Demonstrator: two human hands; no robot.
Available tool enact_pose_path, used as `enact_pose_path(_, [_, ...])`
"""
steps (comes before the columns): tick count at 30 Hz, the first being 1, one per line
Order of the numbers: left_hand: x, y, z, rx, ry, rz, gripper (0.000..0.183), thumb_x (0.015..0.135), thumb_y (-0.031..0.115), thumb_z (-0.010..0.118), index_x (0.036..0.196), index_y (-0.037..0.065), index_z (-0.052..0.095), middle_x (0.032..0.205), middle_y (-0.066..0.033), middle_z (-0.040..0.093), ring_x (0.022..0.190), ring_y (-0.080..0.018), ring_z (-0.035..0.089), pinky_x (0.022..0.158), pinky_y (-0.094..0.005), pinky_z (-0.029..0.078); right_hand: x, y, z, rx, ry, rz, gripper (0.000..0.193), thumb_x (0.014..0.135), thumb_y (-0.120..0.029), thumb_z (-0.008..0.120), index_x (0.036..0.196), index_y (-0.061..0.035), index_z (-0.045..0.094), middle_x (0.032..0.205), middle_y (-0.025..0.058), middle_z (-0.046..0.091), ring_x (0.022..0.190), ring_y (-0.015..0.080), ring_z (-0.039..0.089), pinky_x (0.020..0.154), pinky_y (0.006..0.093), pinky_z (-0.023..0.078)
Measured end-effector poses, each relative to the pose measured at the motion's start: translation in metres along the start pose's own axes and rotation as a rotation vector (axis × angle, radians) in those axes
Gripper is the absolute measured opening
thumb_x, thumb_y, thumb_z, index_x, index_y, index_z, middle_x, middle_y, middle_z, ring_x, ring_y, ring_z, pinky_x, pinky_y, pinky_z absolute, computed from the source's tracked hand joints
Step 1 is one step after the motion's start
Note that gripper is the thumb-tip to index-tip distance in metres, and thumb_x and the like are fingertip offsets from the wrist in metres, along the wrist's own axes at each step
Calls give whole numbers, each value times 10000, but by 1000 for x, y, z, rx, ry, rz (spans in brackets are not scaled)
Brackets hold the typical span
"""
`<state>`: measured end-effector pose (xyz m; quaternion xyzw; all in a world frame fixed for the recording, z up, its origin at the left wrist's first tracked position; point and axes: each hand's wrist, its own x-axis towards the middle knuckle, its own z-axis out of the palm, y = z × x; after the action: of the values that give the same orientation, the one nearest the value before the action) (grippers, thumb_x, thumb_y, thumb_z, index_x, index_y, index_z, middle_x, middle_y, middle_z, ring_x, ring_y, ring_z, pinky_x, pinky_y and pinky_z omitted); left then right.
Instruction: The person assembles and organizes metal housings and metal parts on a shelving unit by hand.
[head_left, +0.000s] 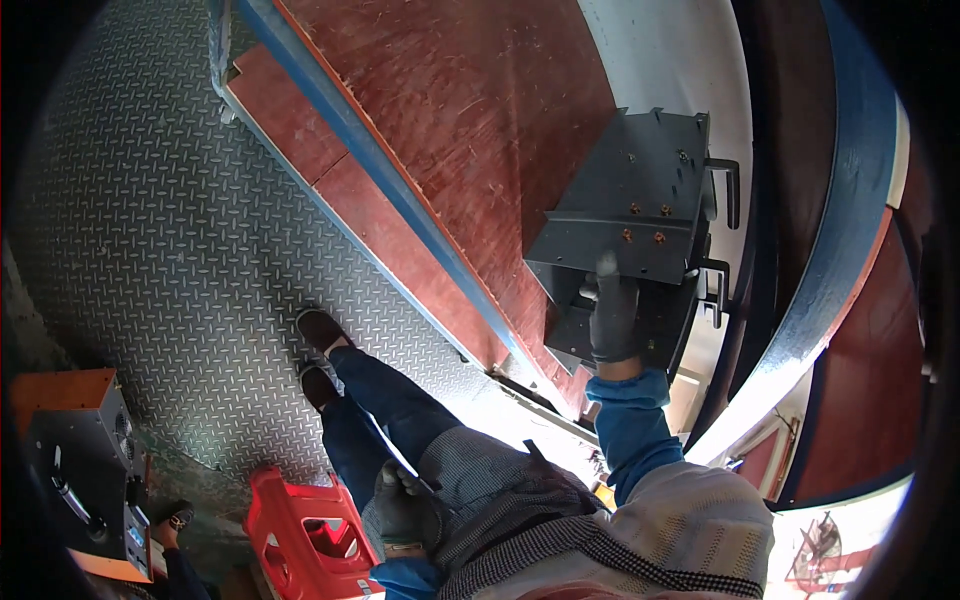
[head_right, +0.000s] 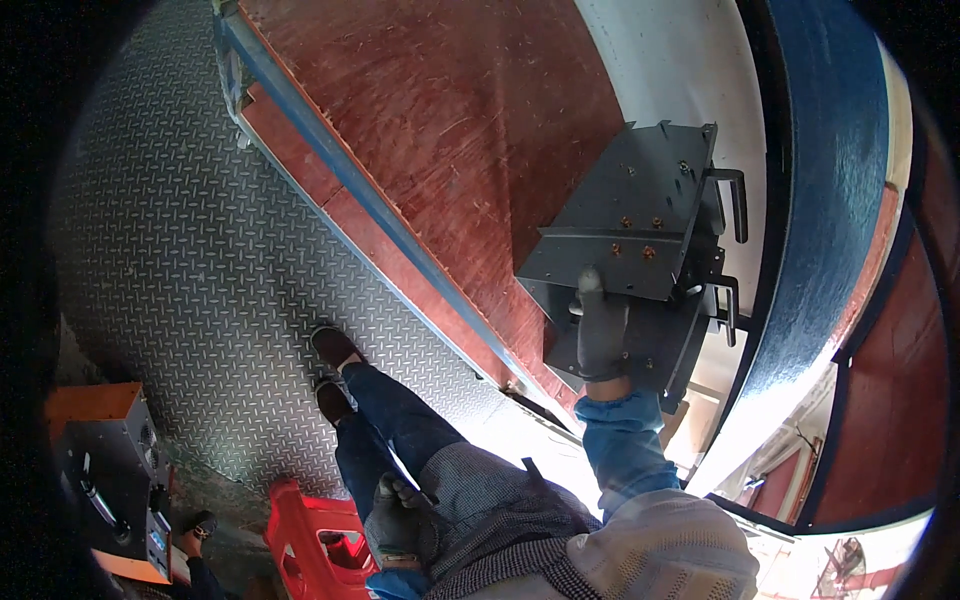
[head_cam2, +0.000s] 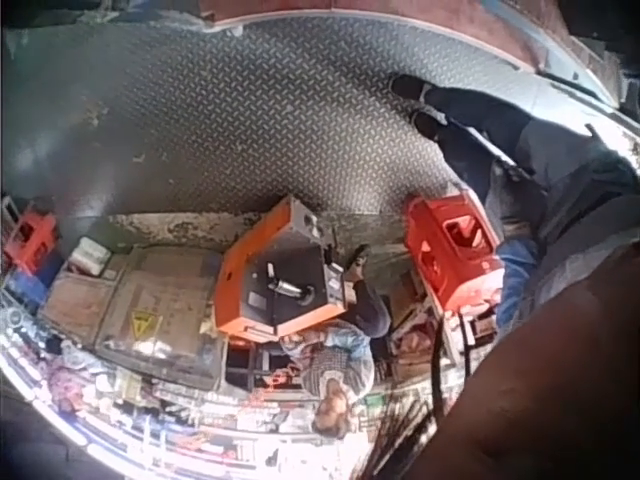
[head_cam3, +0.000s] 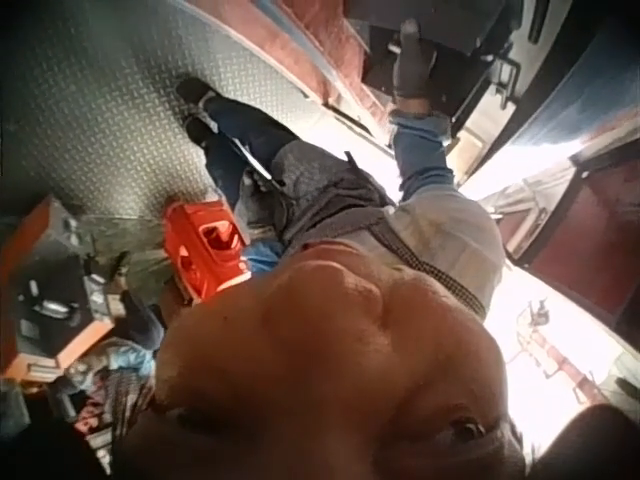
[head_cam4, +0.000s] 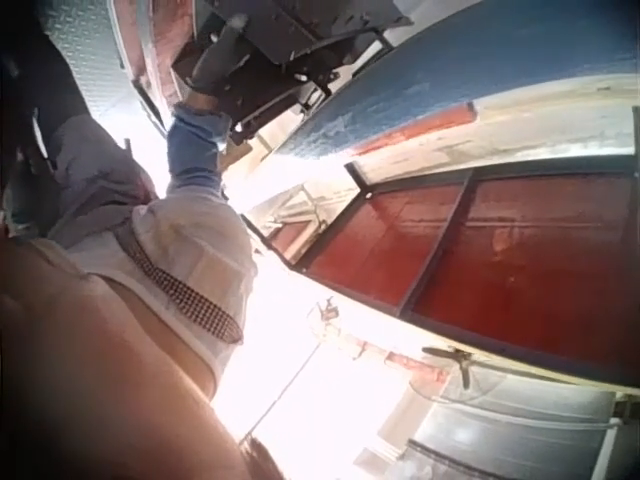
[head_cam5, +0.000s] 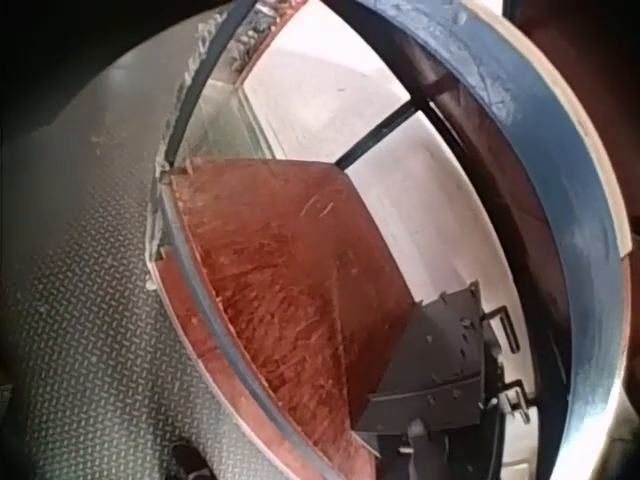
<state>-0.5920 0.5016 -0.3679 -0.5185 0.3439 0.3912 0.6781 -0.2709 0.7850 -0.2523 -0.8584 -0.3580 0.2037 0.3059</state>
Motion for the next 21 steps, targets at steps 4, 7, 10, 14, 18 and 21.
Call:
enact_pose_path(4, [5,4,-5,-56,37,-57,151,995,208,646,1087,94,685,910,-40,707,813,-145,641,680,-294,515,12,-14,6,86,92,43,459,946,-390,705,1239,-45,629,1092,71,644,927,143,592,759,324,513])
enact_pose_path(7, [8,10,-11,-13,-25,-53,147,1003,203,635,1093,100,688,901,-45,706,822,-148,647,689,-307,524,23,10,-6,44,43,-50,428,940,-269,717,1281,-36,609,1186,95,644,1027,170,606,845,339,519])
enact_pose_path(10, [-10,8,22,11,51,18,165,998,210,646,1074,66,674,892,-20,694,789,-115,637,656,-230,534,22,22,-17,7,-35,-145,419,945,-203,702,1303,-19,589,1231,104,640,1091,203,611,922,354,511])
enact_pose_path(14, [-8,14,15,-9,16,-9,165,997,214,648,1065,66,672,897,-23,695,793,-116,633,664,-252,531,-8,6,-10,-10,-47,-172,390,956,-162,671,1302,-6,585,1242,114,643,1122,222,614,958,355,511])
enact_pose_path(18, [-1,19,4,140,-55,-2,166,1003,229,640,1046,71,660,872,-16,677,781,-113,618,661,-259,513,-30,6,-12,35,-104,-278,376,955,-157,686,1289,-7,600,1259,120,651,1121,224,622,950,362,523])
enact_pose_path(21, [-6,19,6,189,-103,-5,176,1015,248,623,1038,76,652,865,-13,662,776,-109,611,658,-252,506,-43,10,-18,-151,-163,-428,342,942,-147,720,1250,-21,639,1231,107,682,1081,232,651,926,367,537])
